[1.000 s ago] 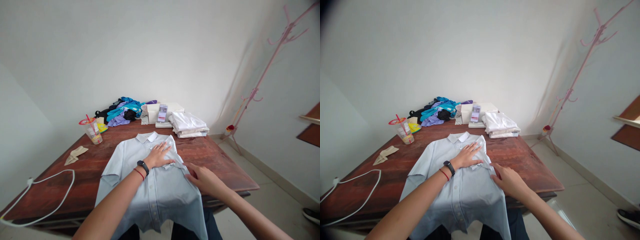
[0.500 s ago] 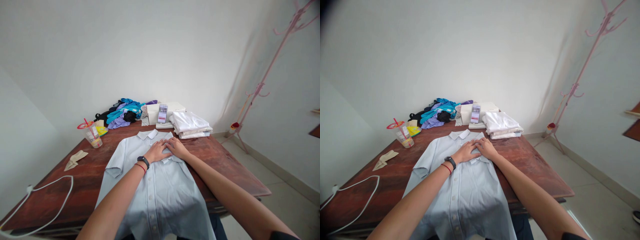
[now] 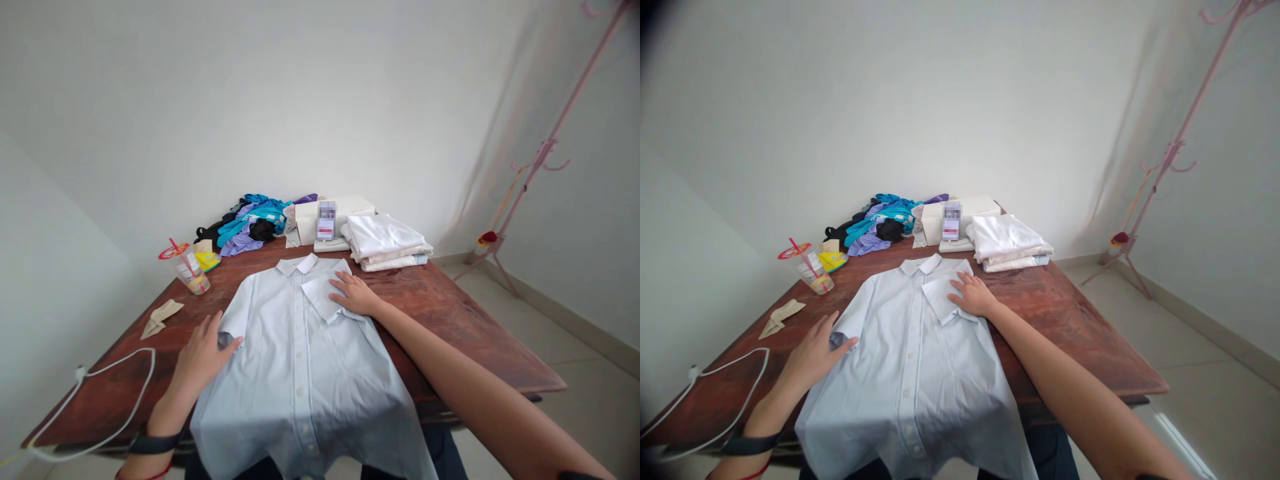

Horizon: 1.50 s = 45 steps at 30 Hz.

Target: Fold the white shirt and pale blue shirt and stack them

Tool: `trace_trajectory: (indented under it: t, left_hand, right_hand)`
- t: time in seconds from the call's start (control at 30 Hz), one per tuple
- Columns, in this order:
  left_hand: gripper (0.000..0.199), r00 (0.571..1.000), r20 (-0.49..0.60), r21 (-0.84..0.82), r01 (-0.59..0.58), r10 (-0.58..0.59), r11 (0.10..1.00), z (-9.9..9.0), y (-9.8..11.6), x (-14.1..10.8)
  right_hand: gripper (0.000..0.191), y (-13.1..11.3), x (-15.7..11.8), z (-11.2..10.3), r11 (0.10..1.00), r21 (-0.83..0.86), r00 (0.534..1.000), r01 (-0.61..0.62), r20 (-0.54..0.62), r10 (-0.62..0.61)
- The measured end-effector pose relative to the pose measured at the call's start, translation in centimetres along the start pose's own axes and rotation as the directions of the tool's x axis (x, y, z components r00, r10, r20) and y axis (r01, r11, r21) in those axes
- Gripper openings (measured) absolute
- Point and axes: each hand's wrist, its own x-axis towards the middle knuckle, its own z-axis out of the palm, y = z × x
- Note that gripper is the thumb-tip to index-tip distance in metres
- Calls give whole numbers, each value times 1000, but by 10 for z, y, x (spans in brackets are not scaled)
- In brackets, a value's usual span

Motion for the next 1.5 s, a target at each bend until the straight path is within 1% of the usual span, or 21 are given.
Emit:
trace_trajectory:
  t: [0.07,0.13,0.3,0.43,0.53,0.63,0.67,0.7,0.73,0.77,0.8,0.87,0.93,0.97,1.0,1.03,1.1,1.17,1.23,1.4,1.5]
  left_hand:
    - [57,998,70,-38,3,0,999,4,-12,1]
    - [47,996,85,-70,-22,28,997,5,-15,4]
    - [35,995,-36,-129,-98,94,987,-6,-16,18]
    - [33,989,-143,-238,-6,-29,971,-16,-28,41]
    - [36,976,-176,-413,47,-130,909,-20,-34,64]
    - [38,958,-219,-576,27,-185,817,-24,-22,84]
    - [37,961,-233,-597,-20,-149,802,-26,-13,88]
    - [36,967,-243,-596,-91,-71,798,-27,-1,89]
    - [34,969,-244,-577,-179,41,797,-28,12,90]
    - [31,956,-236,-547,-277,172,790,-29,25,88]
    - [29,928,-221,-512,-372,299,774,-28,38,86]
    - [29,847,-165,-447,-521,505,727,-23,61,79]
    - [40,775,-94,-411,-601,624,685,-11,76,75]
    - [48,757,-58,-399,-615,651,680,-4,80,74]
    - [57,758,-21,-389,-607,652,693,5,83,74]
    - [66,781,20,-375,-573,625,728,14,84,76]
    - [76,857,125,-321,-442,500,837,32,84,79]
    - [76,905,226,-226,-312,361,923,46,83,82]
    - [73,916,285,-134,-253,282,958,53,83,84]
    - [72,923,316,-54,-215,221,975,54,89,83]
    - [71,927,302,-44,-217,220,975,53,90,84]
  right_hand:
    - [63,2,0,2,1000,-3,1000,-2,-5,2]
    - [61,3,1,4,1000,-7,1000,-5,-11,5]
    - [59,6,3,6,1000,-8,1000,0,-25,0]
    - [57,7,3,5,1000,3,1000,0,-23,0]
    - [58,8,3,5,1000,9,1000,-6,-22,6]
    - [59,8,4,6,1000,15,1000,-7,-20,7]
    - [58,8,4,6,1000,18,1000,-7,-21,8]
    - [58,8,4,7,1000,21,1000,-8,-23,8]
    - [57,9,4,7,1000,23,1000,-7,-27,8]
    - [56,9,4,7,1000,26,999,-6,-31,7]
    - [56,9,4,7,1000,27,999,-5,-35,6]
    - [56,9,4,7,1000,28,999,-3,-39,4]
    - [56,9,4,7,1000,26,999,-3,-36,4]
    - [57,9,4,7,1000,24,999,-2,-33,3]
    - [57,9,4,7,1000,21,1000,-1,-30,1]
    - [58,9,4,7,1000,18,1000,1,-27,-1]
    - [58,9,4,7,1000,12,1000,5,-22,-5]
    - [57,10,4,7,1000,8,1000,7,-20,-6]
    - [57,10,4,7,1000,10,1000,7,-22,-6]
    - [56,11,3,9,998,58,999,29,-48,-26]
    - [53,11,3,9,987,154,989,38,-147,-15]
